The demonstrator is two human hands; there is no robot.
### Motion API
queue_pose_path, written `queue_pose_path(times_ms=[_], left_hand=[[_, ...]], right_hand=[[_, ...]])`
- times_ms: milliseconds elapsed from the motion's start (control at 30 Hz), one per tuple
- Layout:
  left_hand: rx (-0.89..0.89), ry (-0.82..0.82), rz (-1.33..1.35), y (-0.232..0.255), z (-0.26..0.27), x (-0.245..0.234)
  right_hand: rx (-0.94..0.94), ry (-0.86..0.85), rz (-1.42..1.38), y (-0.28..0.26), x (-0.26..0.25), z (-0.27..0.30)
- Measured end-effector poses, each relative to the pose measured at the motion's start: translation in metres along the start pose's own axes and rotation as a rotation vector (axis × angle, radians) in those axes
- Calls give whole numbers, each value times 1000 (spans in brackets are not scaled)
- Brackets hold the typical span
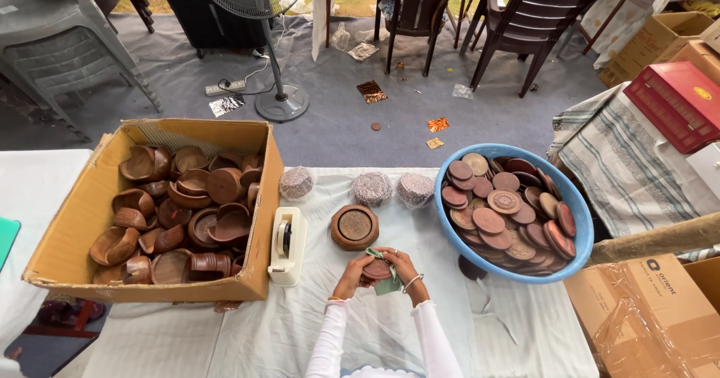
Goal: The person uses a small green cloth to polish a round wooden object on a table. They repeatedly rub the surface of the object, turning it over to clean different sides. A box of wooden bowls and a blue basin filled with wooden discs are visible nearby.
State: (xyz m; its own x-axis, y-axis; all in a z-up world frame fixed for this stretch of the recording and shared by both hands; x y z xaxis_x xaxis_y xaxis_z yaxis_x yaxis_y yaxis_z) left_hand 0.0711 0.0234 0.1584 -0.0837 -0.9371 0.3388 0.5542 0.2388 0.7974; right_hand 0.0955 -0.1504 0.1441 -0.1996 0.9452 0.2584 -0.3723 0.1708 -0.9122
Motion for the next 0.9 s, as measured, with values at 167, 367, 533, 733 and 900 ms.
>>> queue_pose_path(times_ms=[167, 367, 533, 733, 900], left_hand=[[302, 358, 31, -53, -55, 9], [545, 651, -136, -49, -41, 18], [368, 299, 336, -62, -67, -2], [371, -73, 818, -31, -37, 7], [208, -97, 761, -23, -27, 9]], right_hand=[[-202, 262, -88, 23, 18, -12], [-253, 688, 207, -25, 75, 40], [-383, 467, 20, 28, 56, 5], [-343, 451, -27, 8, 89, 27], [-600, 228, 878, -18, 114, 37]])
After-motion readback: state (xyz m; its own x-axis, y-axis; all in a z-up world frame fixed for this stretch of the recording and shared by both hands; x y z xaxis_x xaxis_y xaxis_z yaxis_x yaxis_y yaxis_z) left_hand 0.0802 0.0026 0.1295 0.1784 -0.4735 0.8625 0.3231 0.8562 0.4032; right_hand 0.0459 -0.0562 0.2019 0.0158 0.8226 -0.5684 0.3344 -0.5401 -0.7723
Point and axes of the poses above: each hand's wrist, its own z-axis away from the middle knuckle, its own x-axis out of the palm, y = z × x, the point moved 2 cm from there along -z, towards the middle knuckle, and after that the axes turned 3 degrees about x, right-handed, at the moved point
